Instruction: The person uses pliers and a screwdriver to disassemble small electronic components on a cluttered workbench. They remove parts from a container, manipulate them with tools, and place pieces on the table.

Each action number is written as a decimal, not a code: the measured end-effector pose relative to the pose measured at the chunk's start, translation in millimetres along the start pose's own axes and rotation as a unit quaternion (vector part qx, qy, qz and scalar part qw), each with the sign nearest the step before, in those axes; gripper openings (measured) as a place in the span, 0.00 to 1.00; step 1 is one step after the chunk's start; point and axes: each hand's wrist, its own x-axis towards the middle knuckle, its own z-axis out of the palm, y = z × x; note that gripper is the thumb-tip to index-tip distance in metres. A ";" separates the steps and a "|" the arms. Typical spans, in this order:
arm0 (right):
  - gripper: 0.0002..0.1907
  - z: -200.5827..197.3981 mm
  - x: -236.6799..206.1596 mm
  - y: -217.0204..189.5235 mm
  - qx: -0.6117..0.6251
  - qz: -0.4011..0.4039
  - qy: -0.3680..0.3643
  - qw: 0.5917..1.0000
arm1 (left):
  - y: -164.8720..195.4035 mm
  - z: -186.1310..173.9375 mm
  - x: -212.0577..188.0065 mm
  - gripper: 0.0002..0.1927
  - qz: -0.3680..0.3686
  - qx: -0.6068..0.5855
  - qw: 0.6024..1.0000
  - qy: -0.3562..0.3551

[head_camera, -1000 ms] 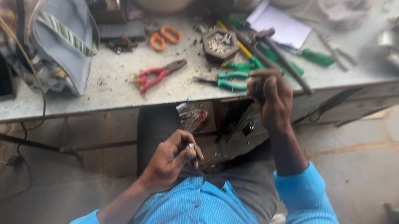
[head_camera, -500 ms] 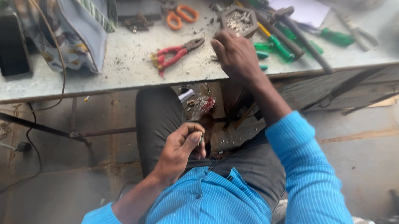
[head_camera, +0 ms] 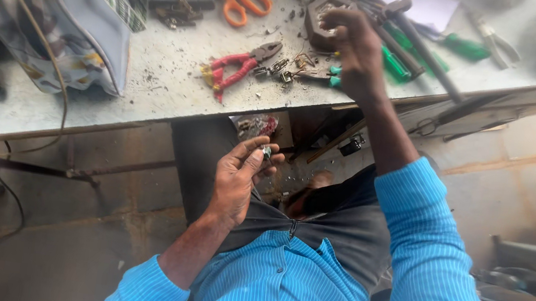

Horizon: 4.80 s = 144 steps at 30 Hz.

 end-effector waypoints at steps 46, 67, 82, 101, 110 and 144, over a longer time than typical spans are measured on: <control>0.15 -30.3 -30.7 71.8 -0.076 -0.174 0.028 0.981 | -25.6 91.9 107.0 0.18 0.107 0.011 0.988 0.113; 0.11 0.9 -14.6 58.3 -0.193 -0.161 -0.012 0.968 | 46.8 31.9 114.5 0.19 0.009 -0.018 1.000 0.023; 0.10 4.6 -19.4 56.1 -0.231 -0.128 0.017 0.964 | 33.6 41.7 125.3 0.12 0.067 -0.038 0.997 -0.007; 0.10 -14.4 -28.5 62.6 -0.189 -0.178 0.018 0.966 | 20.9 94.6 106.2 0.16 0.210 0.215 0.953 0.033; 0.12 -24.5 -29.6 55.1 -0.181 -0.181 0.016 0.967 | 13.4 123.8 99.3 0.14 0.188 0.249 0.947 0.076; 0.08 -6.7 -18.0 7.9 0.165 0.163 -0.021 0.973 | 56.6 104.5 117.6 0.12 0.345 0.416 0.839 0.052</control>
